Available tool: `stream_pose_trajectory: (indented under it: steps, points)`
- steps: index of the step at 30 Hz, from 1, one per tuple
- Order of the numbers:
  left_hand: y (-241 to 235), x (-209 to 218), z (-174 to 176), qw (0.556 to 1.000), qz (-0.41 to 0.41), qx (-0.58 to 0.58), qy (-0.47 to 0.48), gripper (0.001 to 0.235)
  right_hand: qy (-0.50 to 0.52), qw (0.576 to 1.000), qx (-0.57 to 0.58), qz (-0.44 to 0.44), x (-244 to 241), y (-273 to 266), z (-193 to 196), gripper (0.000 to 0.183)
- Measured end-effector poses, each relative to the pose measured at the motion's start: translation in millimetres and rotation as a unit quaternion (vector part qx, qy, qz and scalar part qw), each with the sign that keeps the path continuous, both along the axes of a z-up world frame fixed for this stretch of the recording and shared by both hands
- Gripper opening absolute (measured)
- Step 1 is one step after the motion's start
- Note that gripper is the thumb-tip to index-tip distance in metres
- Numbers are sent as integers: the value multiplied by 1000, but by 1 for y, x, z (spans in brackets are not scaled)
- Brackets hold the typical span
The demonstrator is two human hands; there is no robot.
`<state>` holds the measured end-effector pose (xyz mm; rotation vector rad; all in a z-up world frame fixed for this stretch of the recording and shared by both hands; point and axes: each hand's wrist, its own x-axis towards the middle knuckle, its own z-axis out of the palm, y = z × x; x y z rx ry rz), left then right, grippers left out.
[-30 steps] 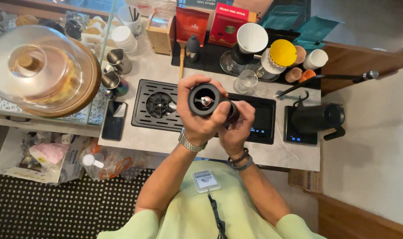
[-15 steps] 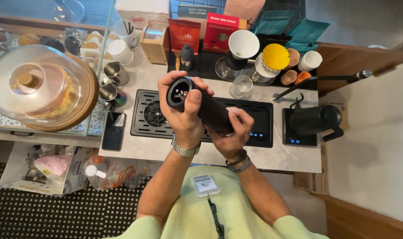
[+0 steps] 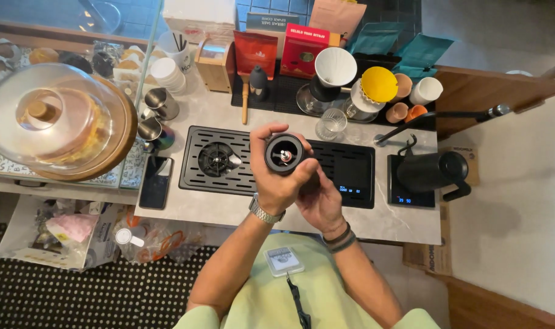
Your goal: Preparing coffee by weighing beans, grinding them with a manual grinder, and folding a paper filter.
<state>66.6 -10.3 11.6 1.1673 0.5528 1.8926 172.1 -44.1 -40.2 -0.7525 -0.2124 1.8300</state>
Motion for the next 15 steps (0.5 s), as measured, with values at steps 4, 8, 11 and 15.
stream_pose_trajectory:
  steps: [4,8,11,15]
  points:
    - [-10,6,-12,999,-22,25,33,80,-93,982,-126,101,17,27,-78,50]
    - [-17,-1,-20,998,-8,37,54,77,54,994,-84,40,-1,2,-21,55]
    - [-26,-5,-22,997,0,48,68,76,-1,1000,26,6,-18,-4,-16,33]
    - [-29,-14,-30,991,6,72,113,84,-82,992,78,49,-35,-4,-24,31]
